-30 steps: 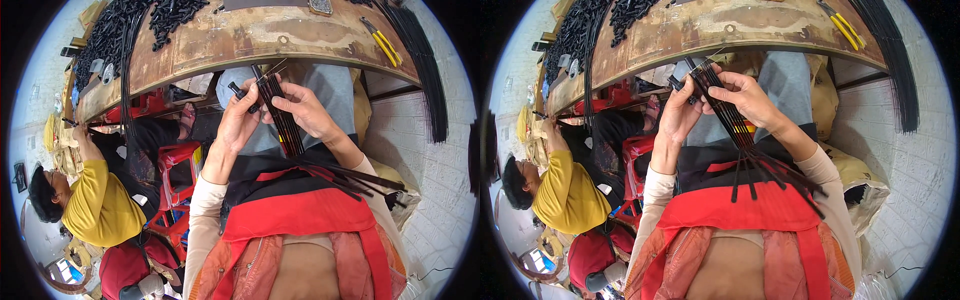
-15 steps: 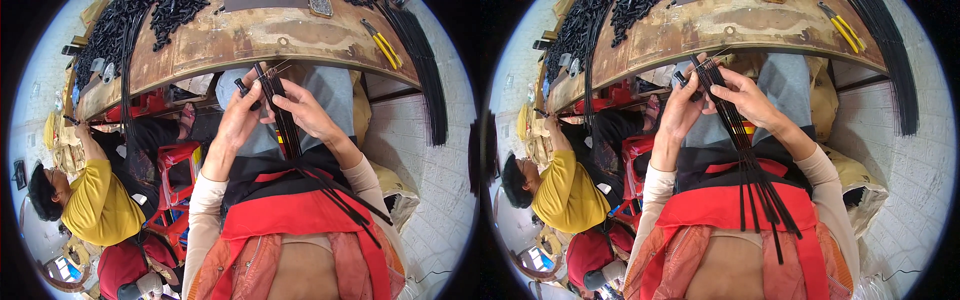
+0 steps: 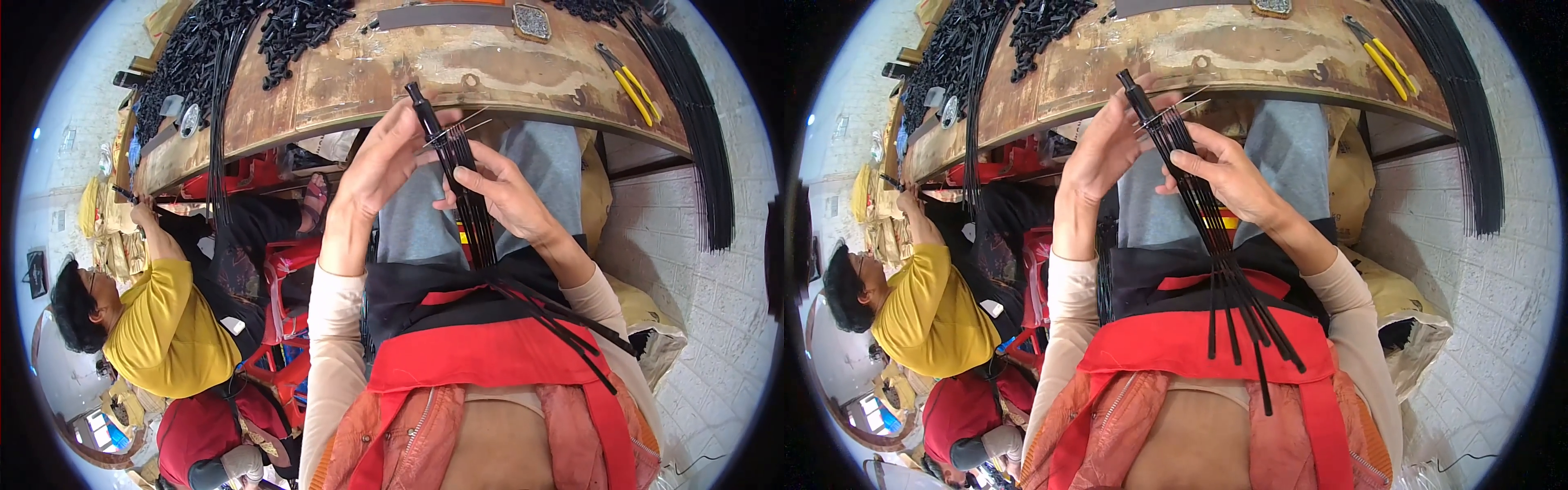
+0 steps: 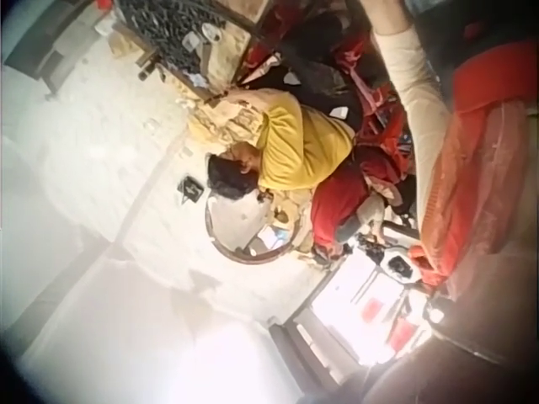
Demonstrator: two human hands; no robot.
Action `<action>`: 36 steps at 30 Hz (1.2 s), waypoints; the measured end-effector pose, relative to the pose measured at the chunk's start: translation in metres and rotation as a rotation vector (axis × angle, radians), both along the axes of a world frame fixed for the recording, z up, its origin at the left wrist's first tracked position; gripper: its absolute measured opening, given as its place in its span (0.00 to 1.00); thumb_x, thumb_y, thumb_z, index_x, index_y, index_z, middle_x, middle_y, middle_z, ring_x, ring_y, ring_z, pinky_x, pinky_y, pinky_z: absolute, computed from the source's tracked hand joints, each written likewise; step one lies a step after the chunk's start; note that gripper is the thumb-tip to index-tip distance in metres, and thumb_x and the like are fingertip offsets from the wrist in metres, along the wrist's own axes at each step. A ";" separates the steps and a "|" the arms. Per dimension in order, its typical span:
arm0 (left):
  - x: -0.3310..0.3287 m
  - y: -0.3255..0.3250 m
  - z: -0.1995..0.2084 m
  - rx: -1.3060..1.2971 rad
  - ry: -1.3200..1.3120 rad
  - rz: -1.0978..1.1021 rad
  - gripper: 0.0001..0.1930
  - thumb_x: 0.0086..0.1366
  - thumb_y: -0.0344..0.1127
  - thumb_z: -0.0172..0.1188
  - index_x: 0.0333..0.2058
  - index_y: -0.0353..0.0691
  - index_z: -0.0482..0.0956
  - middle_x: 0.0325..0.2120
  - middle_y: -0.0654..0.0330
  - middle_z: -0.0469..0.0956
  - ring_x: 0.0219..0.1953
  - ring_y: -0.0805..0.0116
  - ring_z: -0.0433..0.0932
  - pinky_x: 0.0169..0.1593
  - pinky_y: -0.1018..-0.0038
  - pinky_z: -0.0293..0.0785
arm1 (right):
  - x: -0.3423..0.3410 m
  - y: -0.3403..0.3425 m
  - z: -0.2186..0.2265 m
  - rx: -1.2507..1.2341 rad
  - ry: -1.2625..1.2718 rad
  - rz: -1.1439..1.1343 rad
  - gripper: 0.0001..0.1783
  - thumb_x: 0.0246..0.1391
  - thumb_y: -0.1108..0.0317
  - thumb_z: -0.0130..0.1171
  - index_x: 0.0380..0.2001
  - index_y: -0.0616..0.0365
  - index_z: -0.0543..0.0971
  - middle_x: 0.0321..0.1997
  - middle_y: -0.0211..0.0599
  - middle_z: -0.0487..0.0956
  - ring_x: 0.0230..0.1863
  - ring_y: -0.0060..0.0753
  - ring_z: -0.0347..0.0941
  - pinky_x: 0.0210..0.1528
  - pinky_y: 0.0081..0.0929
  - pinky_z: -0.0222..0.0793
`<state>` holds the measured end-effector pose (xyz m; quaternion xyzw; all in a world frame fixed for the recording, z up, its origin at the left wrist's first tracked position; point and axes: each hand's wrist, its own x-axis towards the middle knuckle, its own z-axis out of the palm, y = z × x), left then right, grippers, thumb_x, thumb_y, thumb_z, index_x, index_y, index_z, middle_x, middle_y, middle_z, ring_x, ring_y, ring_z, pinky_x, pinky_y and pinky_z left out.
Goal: Assembling and trimming wire harnesses at a factory workbench.
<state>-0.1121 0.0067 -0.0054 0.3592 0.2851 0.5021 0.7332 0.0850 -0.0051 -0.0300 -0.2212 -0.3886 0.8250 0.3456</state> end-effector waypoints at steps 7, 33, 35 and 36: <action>0.006 0.003 0.000 0.057 0.324 0.396 0.14 0.67 0.35 0.60 0.46 0.33 0.76 0.36 0.58 0.81 0.40 0.73 0.78 0.49 0.75 0.73 | -0.002 0.001 0.000 0.054 -0.045 -0.021 0.17 0.65 0.69 0.50 0.55 0.61 0.68 0.37 0.32 0.74 0.37 0.24 0.74 0.51 0.42 0.76; 0.012 0.000 0.003 0.065 0.415 0.408 0.18 0.66 0.31 0.60 0.53 0.31 0.73 0.39 0.55 0.82 0.43 0.71 0.79 0.50 0.73 0.75 | -0.004 -0.001 0.000 0.043 -0.083 -0.056 0.19 0.65 0.68 0.51 0.56 0.62 0.68 0.36 0.31 0.73 0.36 0.24 0.74 0.50 0.40 0.76; 0.010 0.000 0.001 0.061 0.404 0.388 0.18 0.66 0.32 0.59 0.53 0.31 0.73 0.40 0.55 0.82 0.44 0.70 0.79 0.51 0.72 0.74 | -0.004 -0.001 -0.001 0.036 -0.078 -0.052 0.19 0.65 0.68 0.52 0.56 0.62 0.68 0.37 0.32 0.73 0.36 0.24 0.74 0.51 0.41 0.76; 0.009 0.000 0.000 0.059 0.394 0.371 0.19 0.67 0.32 0.59 0.54 0.31 0.73 0.40 0.55 0.81 0.44 0.69 0.79 0.52 0.72 0.74 | -0.004 0.000 -0.001 0.033 -0.071 -0.046 0.19 0.65 0.68 0.52 0.56 0.62 0.68 0.37 0.32 0.73 0.37 0.24 0.74 0.51 0.41 0.76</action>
